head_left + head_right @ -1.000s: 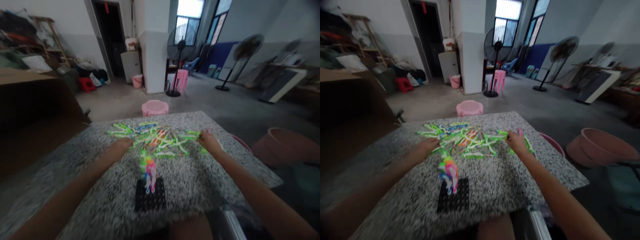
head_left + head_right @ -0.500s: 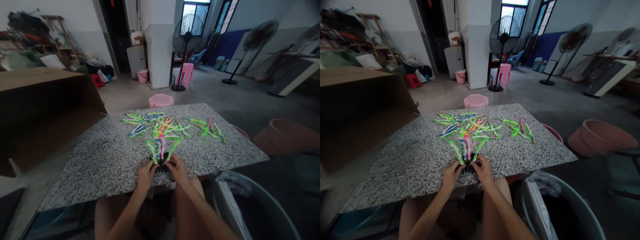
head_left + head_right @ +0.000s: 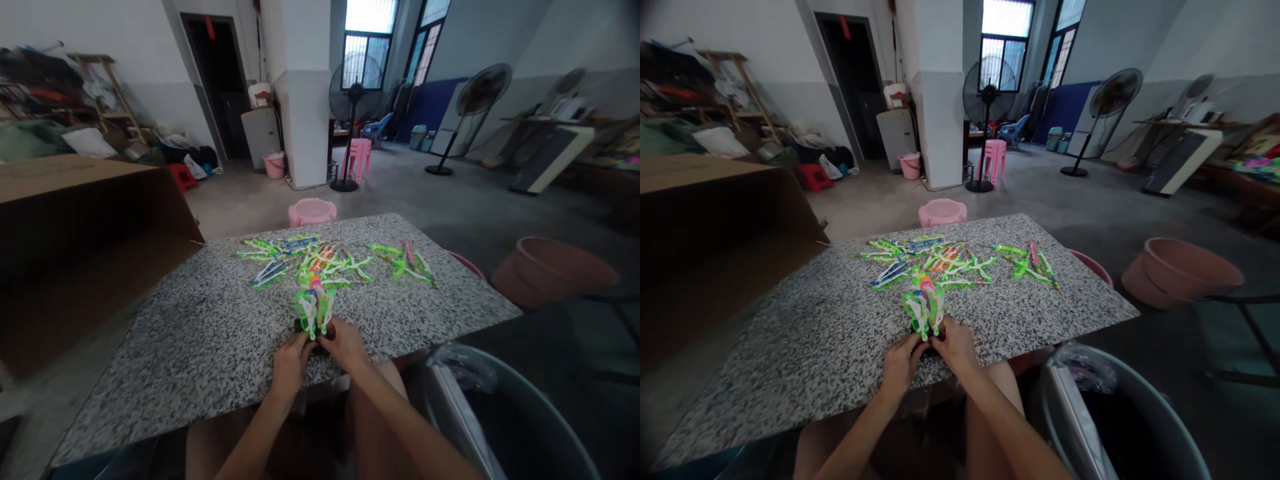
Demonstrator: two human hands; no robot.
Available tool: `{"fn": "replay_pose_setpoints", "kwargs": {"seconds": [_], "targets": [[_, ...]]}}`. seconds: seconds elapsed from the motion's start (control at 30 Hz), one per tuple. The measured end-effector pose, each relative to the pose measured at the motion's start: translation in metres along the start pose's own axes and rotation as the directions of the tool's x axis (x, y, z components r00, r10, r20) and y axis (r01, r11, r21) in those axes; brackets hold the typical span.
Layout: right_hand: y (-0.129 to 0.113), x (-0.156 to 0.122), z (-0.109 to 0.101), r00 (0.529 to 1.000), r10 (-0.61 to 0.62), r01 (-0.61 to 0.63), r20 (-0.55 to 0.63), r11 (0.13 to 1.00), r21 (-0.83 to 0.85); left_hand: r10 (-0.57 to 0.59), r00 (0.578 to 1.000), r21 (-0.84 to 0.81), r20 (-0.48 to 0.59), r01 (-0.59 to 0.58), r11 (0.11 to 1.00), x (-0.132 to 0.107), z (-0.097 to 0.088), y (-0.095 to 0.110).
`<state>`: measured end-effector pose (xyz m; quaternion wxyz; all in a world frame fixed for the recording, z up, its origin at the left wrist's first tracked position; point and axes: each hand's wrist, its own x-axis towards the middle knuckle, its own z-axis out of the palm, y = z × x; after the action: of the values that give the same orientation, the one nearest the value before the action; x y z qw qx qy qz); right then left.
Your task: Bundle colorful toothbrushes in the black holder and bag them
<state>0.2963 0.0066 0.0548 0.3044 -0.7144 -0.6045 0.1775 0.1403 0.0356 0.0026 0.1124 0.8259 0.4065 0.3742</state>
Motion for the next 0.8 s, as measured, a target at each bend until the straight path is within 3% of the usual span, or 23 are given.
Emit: {"fn": "replay_pose_setpoints", "kwargs": {"seconds": [0.13,0.33,0.57,0.7,0.8], "targets": [[-0.004,0.002,0.001,1.0,0.015,-0.014,0.024,0.999,-0.042,0.028,0.999,0.028,-0.046,-0.027,0.999,0.002,-0.003,0.0],[0.0,0.003,0.007,0.998,-0.008,0.017,0.056,0.987,-0.159,0.06,0.998,0.032,0.017,-0.06,0.998,0.004,-0.002,-0.001],[-0.01,0.005,-0.004,0.993,-0.059,0.081,0.102,0.97,-0.231,0.152,0.988,0.047,0.005,-0.152,0.987,0.018,-0.003,-0.015],[-0.013,-0.018,0.002,0.994,-0.092,0.098,0.063,0.991,-0.09,0.188,0.978,0.091,0.087,-0.196,0.976,0.03,-0.011,-0.025],[0.003,-0.049,0.004,0.978,-0.186,0.198,-0.097,0.971,0.132,0.179,0.983,0.134,0.045,-0.183,0.974,0.025,-0.016,-0.026]]}}
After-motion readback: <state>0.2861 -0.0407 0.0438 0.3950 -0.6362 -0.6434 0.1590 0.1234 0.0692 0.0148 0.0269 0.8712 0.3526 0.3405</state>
